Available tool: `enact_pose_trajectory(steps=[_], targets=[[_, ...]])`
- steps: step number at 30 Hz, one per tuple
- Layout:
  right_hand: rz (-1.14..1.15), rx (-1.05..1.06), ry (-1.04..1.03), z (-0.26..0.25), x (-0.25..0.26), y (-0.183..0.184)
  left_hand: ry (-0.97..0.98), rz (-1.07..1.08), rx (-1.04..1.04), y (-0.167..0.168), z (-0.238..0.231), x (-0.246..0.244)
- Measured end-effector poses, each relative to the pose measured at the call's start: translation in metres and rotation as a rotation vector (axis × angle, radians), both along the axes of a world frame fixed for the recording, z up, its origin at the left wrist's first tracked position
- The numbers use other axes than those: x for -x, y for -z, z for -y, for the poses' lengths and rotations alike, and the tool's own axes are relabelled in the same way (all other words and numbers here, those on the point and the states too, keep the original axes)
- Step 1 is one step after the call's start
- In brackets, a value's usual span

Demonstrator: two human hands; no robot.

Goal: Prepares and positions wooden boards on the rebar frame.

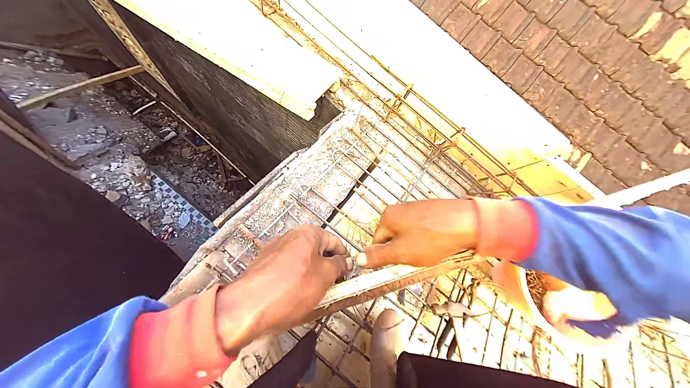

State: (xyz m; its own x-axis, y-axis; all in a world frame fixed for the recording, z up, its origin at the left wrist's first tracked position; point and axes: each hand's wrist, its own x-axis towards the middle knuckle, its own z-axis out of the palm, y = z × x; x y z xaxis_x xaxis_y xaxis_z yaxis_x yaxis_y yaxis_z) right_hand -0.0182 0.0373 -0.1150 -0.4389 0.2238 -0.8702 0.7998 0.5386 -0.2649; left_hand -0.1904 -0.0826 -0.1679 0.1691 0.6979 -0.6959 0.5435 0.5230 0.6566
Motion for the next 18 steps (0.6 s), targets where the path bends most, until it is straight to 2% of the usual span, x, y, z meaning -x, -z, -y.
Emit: enact_pose_trajectory(steps=[4,7,12,15,18], targets=[[0.096,0.269,0.248,0.006,0.003,0.024,0.015,0.335,0.125,0.014,-0.002,-0.006],[0.013,0.364,0.485,0.016,-0.011,0.029,-0.088,0.383,0.093,0.028,0.010,-0.014],[-0.260,0.129,0.666,0.003,-0.010,0.023,-0.320,0.380,-0.091,0.037,0.022,-0.024],[-0.422,-0.067,0.840,-0.040,-0.010,0.026,-0.467,0.399,-0.211,0.039,0.023,-0.025],[-0.553,-0.271,1.051,-0.089,-0.016,0.028,-0.699,0.432,-0.302,0.039,0.020,-0.019]])
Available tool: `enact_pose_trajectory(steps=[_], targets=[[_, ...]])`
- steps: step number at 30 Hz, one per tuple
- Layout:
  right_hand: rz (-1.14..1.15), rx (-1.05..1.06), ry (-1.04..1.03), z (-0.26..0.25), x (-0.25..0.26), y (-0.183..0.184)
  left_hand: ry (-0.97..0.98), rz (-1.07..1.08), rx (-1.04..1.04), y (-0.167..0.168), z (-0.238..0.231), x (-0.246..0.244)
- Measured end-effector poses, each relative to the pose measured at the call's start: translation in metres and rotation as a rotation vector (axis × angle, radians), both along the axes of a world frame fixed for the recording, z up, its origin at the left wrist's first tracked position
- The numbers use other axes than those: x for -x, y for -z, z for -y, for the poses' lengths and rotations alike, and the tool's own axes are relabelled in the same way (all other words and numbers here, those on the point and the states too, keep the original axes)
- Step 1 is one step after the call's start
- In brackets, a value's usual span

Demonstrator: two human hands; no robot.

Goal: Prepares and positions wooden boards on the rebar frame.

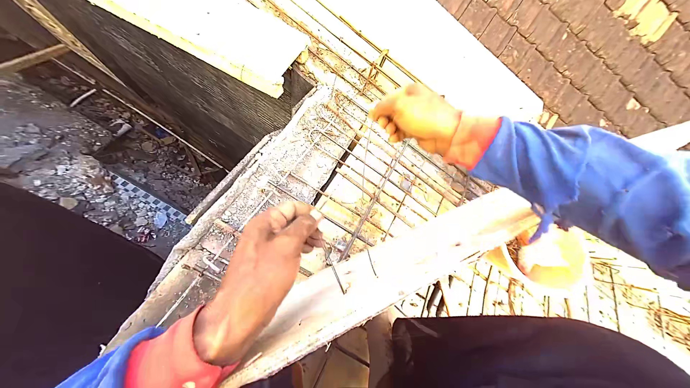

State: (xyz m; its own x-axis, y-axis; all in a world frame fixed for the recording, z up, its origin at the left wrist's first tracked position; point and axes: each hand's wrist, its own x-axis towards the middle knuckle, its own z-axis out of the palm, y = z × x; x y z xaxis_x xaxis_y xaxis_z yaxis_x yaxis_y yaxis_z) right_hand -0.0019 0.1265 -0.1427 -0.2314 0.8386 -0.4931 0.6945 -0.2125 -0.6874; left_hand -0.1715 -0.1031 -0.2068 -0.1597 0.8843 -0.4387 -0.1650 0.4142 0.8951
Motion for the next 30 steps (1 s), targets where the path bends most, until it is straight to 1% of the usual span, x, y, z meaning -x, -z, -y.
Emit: enact_pose_trajectory(steps=[2,4,7,9,10,12,13,15,16,17,19,21,22,24,26,28,30], targets=[[-0.047,-0.101,0.174,-0.025,-0.006,0.004,-0.153,0.042,-0.023,0.000,-0.001,0.001],[-0.080,-0.149,0.287,-0.033,-0.013,0.014,-0.283,0.109,-0.055,0.000,-0.002,0.002],[-0.127,-0.068,0.306,-0.026,-0.018,0.025,-0.406,0.203,-0.049,0.001,-0.005,0.004],[-0.136,0.068,0.249,-0.015,-0.019,0.023,-0.416,0.249,-0.010,0.001,-0.006,0.002],[-0.121,0.159,0.190,-0.007,-0.019,0.020,-0.411,0.272,0.011,0.000,-0.006,0.002],[-0.048,0.349,0.005,0.015,-0.015,0.011,-0.391,0.319,0.014,-0.001,-0.008,0.003],[0.011,0.430,-0.116,0.029,-0.013,0.006,-0.378,0.339,0.007,-0.002,-0.009,0.003],[0.125,0.570,-0.435,0.058,-0.012,-0.005,-0.364,0.369,0.002,-0.003,-0.009,0.002],[0.161,0.606,-0.577,0.072,-0.011,-0.010,-0.357,0.375,0.006,-0.003,-0.009,0.001],[0.177,0.622,-0.673,0.086,-0.011,-0.012,-0.350,0.382,0.008,-0.004,-0.010,0.001],[0.209,0.635,-0.806,0.102,-0.008,-0.015,-0.339,0.400,0.000,-0.003,-0.010,0.001],[0.216,0.613,-0.819,0.110,-0.009,-0.011,-0.331,0.410,-0.008,-0.002,-0.010,0.001],[0.207,0.590,-0.813,0.112,-0.011,-0.007,-0.332,0.413,-0.012,-0.003,-0.010,0.000],[0.195,0.481,-0.800,0.113,-0.013,-0.003,-0.351,0.404,-0.023,-0.003,-0.009,-0.002],[0.156,0.369,-0.722,0.109,-0.012,0.000,-0.389,0.392,-0.009,-0.001,-0.007,-0.004],[0.160,0.313,-0.647,0.108,-0.010,-0.001,-0.412,0.399,0.006,0.000,-0.007,-0.005],[0.174,0.265,-0.642,0.111,-0.006,-0.007,-0.390,0.422,0.001,-0.001,-0.009,-0.004]])
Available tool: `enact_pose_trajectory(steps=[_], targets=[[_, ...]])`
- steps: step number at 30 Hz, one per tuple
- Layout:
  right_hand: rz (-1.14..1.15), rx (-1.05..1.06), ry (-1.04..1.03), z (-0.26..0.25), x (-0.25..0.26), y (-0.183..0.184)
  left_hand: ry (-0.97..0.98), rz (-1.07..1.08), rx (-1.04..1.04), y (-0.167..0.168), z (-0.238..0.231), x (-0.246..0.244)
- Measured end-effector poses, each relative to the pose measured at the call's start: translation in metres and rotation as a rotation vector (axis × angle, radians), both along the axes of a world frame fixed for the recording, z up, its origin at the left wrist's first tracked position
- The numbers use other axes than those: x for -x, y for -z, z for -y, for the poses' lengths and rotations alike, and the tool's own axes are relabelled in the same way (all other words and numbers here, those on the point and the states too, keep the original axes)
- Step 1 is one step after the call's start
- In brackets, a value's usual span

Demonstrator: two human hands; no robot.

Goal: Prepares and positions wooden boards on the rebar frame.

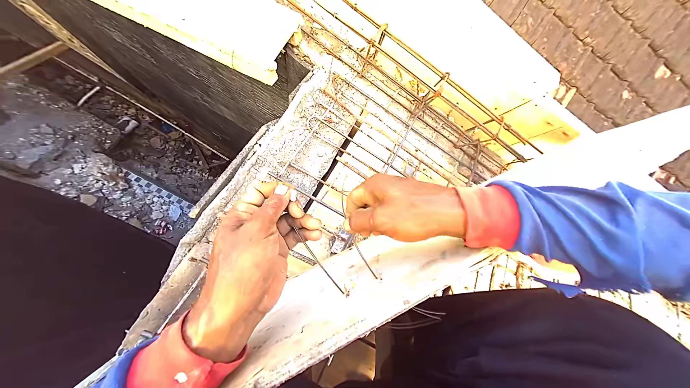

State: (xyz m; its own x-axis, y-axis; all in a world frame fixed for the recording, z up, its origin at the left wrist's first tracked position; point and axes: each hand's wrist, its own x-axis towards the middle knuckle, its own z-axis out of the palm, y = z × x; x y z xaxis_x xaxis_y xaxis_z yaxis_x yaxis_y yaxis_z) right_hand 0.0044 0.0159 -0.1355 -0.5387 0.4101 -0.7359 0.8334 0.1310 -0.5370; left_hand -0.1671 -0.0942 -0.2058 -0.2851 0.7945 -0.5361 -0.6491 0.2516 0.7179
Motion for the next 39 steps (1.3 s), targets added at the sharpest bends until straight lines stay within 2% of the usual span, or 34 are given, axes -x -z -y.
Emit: enact_pose_trajectory(steps=[2,5,7,11,14,17,19,22,25,28,31,36,37,39], targets=[[-0.005,0.002,-0.010,-0.002,-0.001,0.003,0.129,0.056,-0.033,0.000,0.004,0.003],[-0.018,0.038,0.009,-0.003,-0.004,0.009,0.551,0.165,-0.118,0.004,0.018,0.011],[-0.010,0.151,0.066,-0.004,-0.003,0.009,0.785,0.177,-0.126,0.002,0.021,0.013],[-0.010,0.373,0.117,-0.001,0.000,0.011,1.013,-0.055,-0.057,-0.006,0.021,0.014],[-0.010,0.479,0.105,0.001,-0.002,0.011,1.067,-0.197,-0.034,-0.005,0.023,0.015],[-0.018,0.464,0.084,0.004,-0.002,0.016,1.016,-0.278,-0.077,-0.005,0.027,0.013],[-0.062,0.420,0.119,0.003,-0.001,0.014,0.781,-0.188,-0.086,-0.006,0.027,0.010],[-0.215,0.281,0.323,-0.001,-0.001,0.013,0.357,-0.148,-0.073,0.000,0.023,0.006],[-0.332,0.145,0.515,-0.009,-0.001,0.012,0.148,-0.146,-0.079,0.006,0.016,0.002],[-0.352,0.074,0.563,-0.006,-0.003,0.014,0.110,-0.141,-0.055,0.006,0.015,-0.001],[-0.339,0.233,0.550,-0.009,0.000,0.014,0.170,0.008,0.005,0.006,0.015,0.004],[-0.362,0.607,0.641,-0.001,0.006,0.006,0.560,0.469,-0.088,0.014,0.023,0.008],[-0.364,0.606,0.646,0.000,0.006,0.006,0.576,0.506,-0.085,0.013,0.022,0.003],[-0.381,0.544,0.652,0.003,0.005,0.011,0.477,0.479,-0.012,0.009,0.021,-0.010]])
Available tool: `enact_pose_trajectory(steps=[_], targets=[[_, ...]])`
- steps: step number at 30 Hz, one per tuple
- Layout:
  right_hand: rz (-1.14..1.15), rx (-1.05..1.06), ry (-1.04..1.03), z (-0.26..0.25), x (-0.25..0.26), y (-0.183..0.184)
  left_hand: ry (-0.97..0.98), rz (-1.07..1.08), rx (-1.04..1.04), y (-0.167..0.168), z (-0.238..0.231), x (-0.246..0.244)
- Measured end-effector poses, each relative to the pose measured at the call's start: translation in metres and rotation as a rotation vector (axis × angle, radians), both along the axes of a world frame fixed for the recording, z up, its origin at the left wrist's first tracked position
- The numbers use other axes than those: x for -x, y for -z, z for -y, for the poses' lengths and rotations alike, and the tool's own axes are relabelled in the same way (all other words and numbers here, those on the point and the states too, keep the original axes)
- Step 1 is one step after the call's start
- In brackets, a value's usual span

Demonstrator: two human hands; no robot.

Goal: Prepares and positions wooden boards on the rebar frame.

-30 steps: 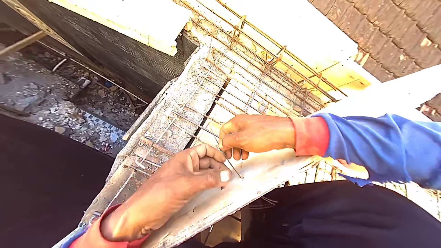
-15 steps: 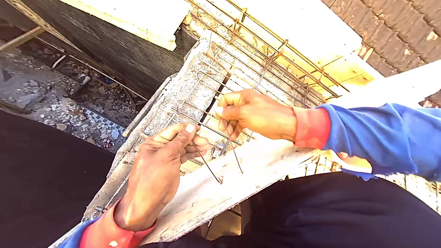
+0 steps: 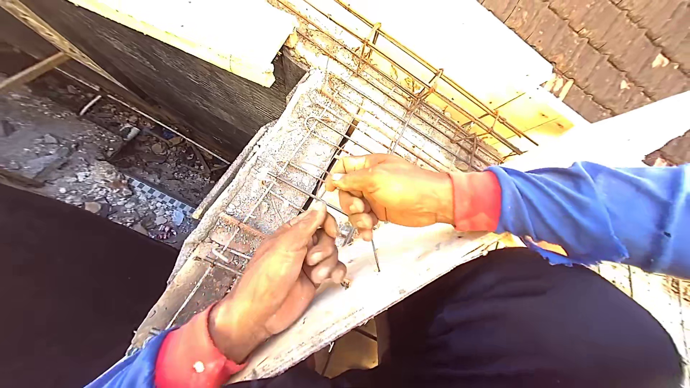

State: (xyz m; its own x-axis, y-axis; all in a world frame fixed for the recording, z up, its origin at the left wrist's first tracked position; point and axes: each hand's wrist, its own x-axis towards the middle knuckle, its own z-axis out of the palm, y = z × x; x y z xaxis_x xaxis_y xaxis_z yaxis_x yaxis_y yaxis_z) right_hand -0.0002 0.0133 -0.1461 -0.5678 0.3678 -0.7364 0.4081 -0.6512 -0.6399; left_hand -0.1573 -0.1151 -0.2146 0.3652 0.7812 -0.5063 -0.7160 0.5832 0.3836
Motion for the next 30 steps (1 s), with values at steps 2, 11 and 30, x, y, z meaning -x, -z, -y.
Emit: enact_pose_trajectory(steps=[2,11,30], targets=[[-0.001,-0.045,0.036,0.003,-0.001,0.005,-0.085,-0.059,0.030,-0.002,0.001,-0.005],[0.049,-0.246,0.082,0.010,-0.004,0.004,-0.201,-0.225,-0.072,-0.003,0.008,-0.007],[0.487,-1.652,-0.731,0.004,-0.140,-0.051,0.596,-1.275,-0.565,-0.069,0.023,0.080]])
